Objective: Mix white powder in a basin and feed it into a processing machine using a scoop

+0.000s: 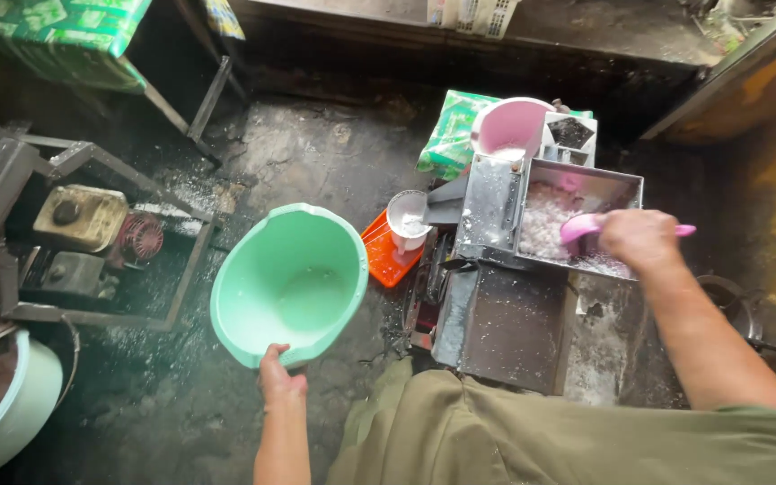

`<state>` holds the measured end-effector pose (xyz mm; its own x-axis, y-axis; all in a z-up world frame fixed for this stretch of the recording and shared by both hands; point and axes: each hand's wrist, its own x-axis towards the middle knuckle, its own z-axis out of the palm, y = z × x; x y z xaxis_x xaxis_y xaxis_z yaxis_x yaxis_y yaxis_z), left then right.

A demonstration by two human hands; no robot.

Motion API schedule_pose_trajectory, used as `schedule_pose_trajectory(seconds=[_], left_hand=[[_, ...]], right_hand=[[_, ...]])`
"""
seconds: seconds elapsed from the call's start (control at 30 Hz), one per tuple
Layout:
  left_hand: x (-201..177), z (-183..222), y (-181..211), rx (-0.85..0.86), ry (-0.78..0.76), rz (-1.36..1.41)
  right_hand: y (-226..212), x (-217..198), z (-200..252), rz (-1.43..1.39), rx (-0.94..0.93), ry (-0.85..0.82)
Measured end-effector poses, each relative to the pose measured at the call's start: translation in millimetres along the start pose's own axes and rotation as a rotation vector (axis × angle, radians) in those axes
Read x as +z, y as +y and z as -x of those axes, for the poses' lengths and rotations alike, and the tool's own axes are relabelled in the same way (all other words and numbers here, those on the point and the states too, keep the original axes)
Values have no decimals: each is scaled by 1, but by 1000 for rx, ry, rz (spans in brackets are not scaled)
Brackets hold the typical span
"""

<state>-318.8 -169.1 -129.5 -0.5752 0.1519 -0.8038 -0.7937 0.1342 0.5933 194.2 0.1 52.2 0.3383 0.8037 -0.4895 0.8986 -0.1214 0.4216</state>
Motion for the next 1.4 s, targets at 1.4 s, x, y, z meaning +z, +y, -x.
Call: schedule_pose_trajectory(seconds=[1.4], left_hand=[[-34, -61, 23, 57, 56, 7]], right_hand=[[1, 40, -53, -317, 273, 209]])
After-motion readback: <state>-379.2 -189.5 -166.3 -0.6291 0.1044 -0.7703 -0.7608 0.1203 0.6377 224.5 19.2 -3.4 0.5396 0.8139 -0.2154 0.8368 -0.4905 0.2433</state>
